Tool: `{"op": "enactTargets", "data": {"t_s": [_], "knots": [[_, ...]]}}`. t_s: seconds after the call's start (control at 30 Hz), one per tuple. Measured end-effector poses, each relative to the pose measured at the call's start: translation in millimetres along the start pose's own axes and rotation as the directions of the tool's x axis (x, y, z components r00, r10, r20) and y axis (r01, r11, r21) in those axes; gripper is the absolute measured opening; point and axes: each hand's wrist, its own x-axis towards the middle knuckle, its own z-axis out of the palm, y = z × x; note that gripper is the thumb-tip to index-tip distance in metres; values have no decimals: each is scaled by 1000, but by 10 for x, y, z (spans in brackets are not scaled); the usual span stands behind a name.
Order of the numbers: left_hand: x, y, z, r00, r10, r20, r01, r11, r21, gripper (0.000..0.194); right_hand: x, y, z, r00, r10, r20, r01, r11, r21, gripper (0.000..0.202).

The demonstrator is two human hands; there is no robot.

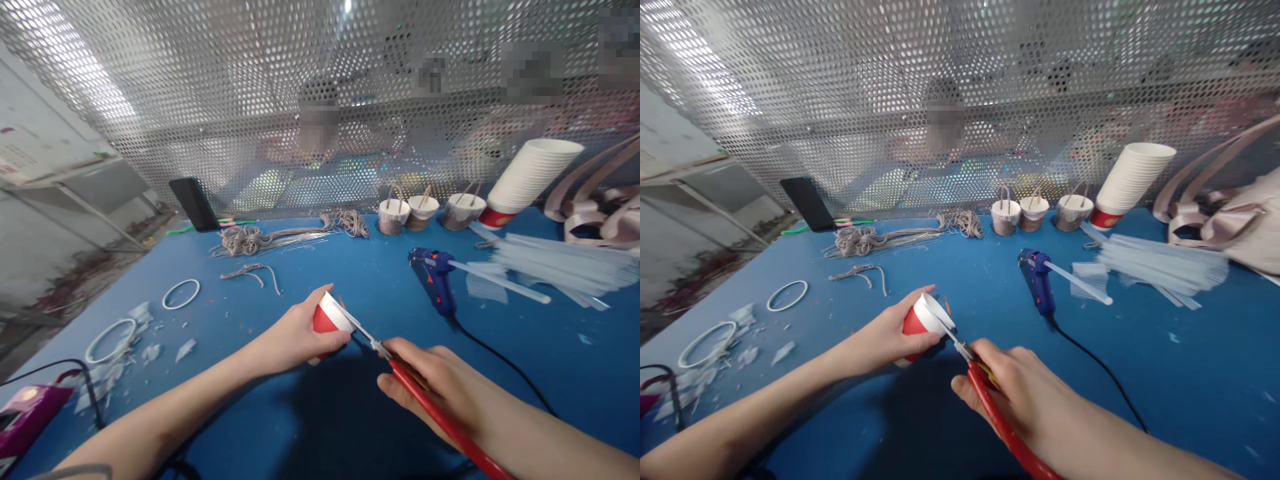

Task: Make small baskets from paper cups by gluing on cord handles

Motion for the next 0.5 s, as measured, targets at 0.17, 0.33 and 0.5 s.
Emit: {"op": "enactTargets", "data": {"t_s": [0.17,0.33,0.5], "knots": [[11,-33,21,1000,15,-20,-16,1000,-16,83,1,18,5,1000,26,0,-26,999,29,23],[18,-34,-25,1000,11,-15,-12,999,-31,91,-17,5,7,999,46,5,-46,998,39,26],[49,14,-151,998,55,16,-50,976,-210,81,-43,-22,-1,999,31,-37,-29,999,35,26]]}}
